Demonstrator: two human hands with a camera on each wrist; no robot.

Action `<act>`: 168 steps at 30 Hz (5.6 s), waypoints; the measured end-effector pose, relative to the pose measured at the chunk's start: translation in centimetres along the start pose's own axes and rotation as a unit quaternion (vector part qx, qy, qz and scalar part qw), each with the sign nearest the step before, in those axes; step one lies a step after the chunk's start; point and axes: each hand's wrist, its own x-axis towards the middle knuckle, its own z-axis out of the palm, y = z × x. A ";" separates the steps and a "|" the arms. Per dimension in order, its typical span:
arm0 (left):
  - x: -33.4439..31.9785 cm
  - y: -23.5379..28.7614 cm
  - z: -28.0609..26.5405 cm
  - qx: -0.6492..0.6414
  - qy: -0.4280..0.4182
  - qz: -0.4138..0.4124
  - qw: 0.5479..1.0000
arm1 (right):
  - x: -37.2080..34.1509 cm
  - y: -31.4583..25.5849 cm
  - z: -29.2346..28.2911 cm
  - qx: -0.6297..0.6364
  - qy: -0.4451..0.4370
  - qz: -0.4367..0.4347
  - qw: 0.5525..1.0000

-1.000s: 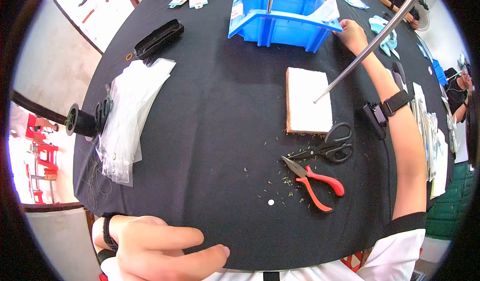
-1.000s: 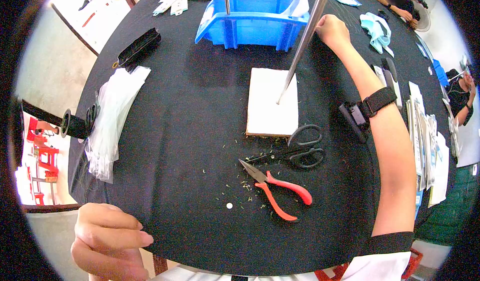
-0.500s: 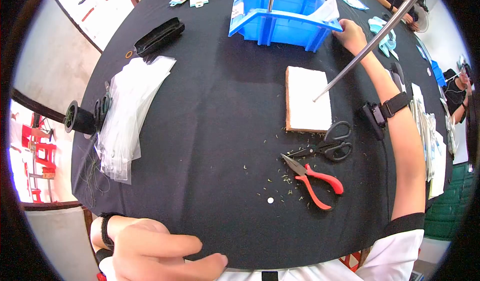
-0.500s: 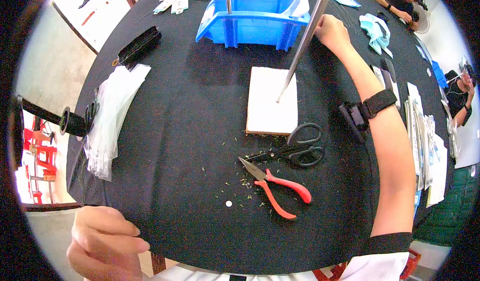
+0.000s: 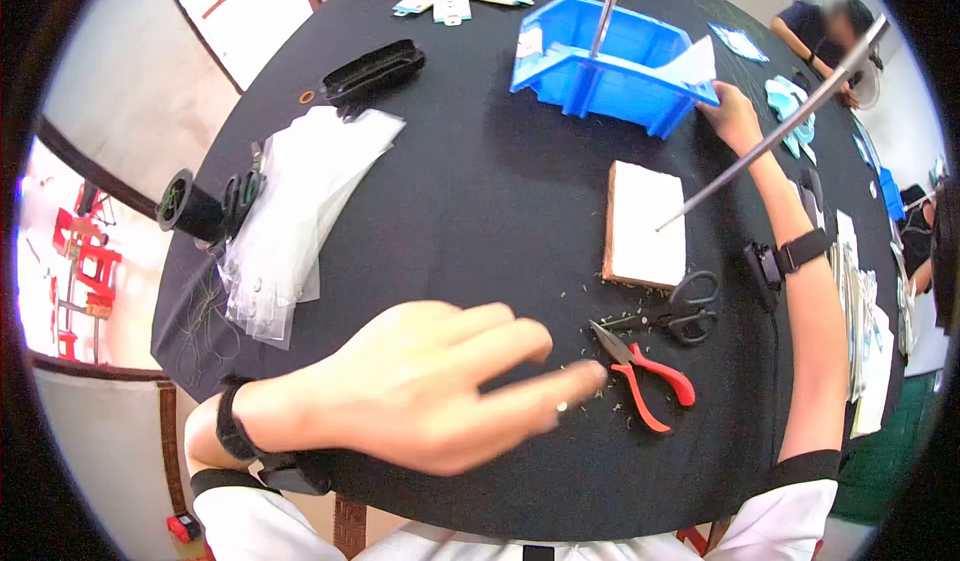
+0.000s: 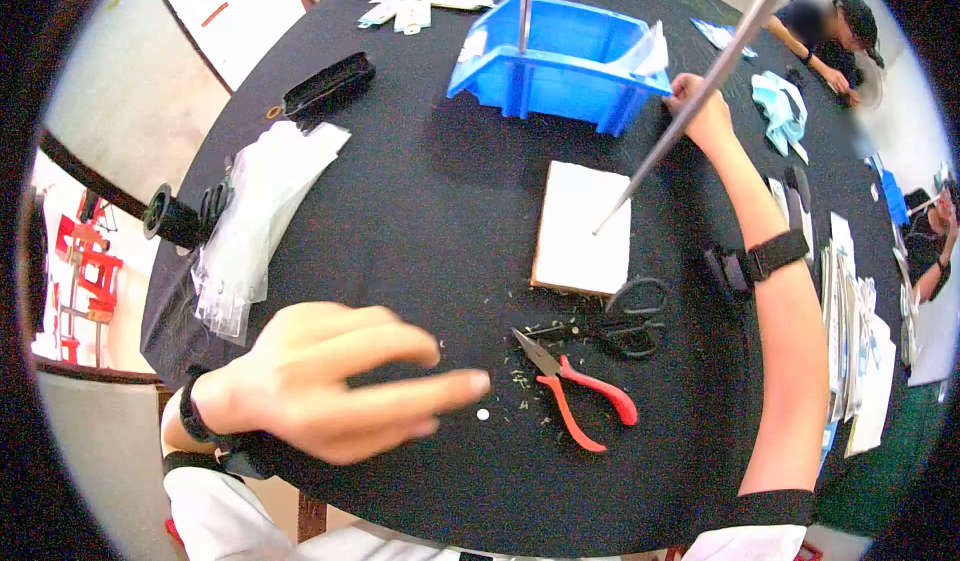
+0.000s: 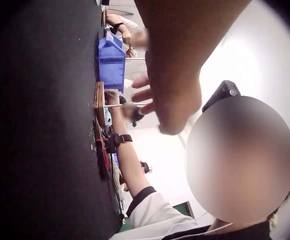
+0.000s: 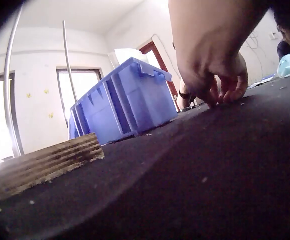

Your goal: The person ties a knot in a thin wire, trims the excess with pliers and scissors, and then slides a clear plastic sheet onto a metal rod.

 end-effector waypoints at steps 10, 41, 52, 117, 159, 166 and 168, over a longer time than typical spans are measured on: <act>-1.0 -3.1 2.2 0.007 -0.006 -0.080 0.997 | -1.0 -2.5 -3.1 0.154 0.000 0.053 0.987; -1.1 -3.5 2.3 -0.085 -0.011 -0.191 0.978 | -9.5 -10.8 -15.0 0.173 0.115 -0.055 0.977; -0.6 -3.5 2.5 -0.159 0.029 -0.259 0.952 | -14.6 -5.2 -9.6 0.408 -0.139 0.125 0.894; 2.1 2.4 6.1 -0.146 0.108 -0.027 0.983 | -20.9 -19.8 -10.5 0.720 -0.223 -0.015 0.657; 2.5 2.7 4.3 -0.195 0.103 -0.086 0.972 | -18.5 -15.3 -13.3 0.463 0.032 -0.013 0.886; 2.2 3.9 3.9 -0.180 0.194 -0.170 0.949 | -20.5 -19.7 -13.4 0.544 -0.248 -0.078 0.798; 1.9 3.5 4.0 -0.173 0.211 -0.179 0.945 | -20.7 -20.3 -12.8 0.563 -0.287 -0.092 0.770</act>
